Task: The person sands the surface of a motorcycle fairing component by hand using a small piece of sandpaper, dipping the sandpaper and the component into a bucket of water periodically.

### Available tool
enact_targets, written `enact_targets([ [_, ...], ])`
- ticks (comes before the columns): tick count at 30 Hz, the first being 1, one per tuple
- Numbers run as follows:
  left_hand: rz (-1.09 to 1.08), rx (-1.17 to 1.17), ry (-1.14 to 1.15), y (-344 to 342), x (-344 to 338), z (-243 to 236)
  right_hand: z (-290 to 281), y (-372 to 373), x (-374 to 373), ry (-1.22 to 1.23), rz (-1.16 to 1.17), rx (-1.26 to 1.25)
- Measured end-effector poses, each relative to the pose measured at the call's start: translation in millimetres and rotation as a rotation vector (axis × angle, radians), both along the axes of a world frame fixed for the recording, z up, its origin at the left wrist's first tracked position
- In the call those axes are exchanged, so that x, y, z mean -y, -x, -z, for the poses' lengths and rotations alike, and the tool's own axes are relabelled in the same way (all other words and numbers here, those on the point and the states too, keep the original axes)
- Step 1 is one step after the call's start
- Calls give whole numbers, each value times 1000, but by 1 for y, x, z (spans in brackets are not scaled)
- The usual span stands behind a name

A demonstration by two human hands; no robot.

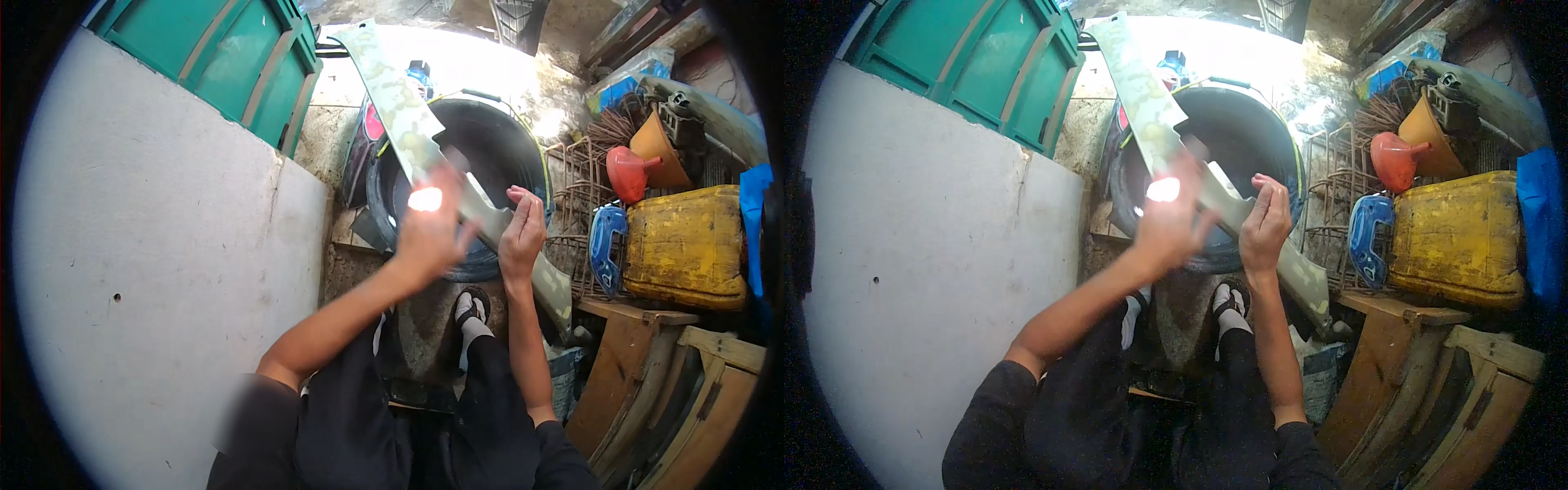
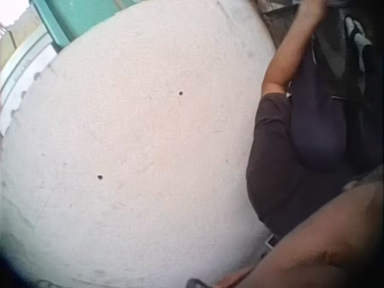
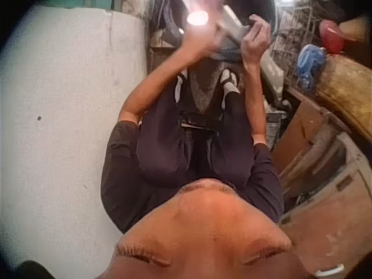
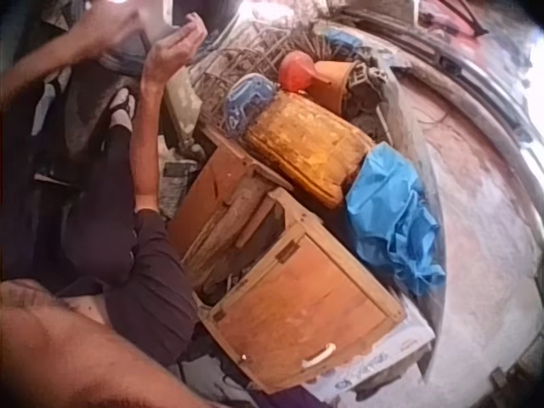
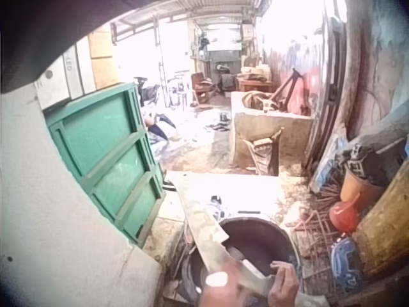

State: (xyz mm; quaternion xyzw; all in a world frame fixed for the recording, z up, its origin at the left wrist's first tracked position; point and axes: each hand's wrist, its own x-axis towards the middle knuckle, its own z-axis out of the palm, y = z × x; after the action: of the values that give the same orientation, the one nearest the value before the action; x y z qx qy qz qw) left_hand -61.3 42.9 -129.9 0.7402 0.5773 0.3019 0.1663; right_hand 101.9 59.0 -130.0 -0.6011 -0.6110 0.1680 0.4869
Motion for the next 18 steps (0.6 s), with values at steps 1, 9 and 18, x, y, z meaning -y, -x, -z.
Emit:
enact_targets([
  [1, 222, -48, -16, -7, 17, 5, 3, -4, -1, 17, 3, -30],
  [9, -119, -107, -33, 5, -15, 11, -4, -2, 0, 69, 12, -106],
  [18, -262, -220, -108, 17, -43, 21, -3, -4, 2, 77, -8, -121],
])
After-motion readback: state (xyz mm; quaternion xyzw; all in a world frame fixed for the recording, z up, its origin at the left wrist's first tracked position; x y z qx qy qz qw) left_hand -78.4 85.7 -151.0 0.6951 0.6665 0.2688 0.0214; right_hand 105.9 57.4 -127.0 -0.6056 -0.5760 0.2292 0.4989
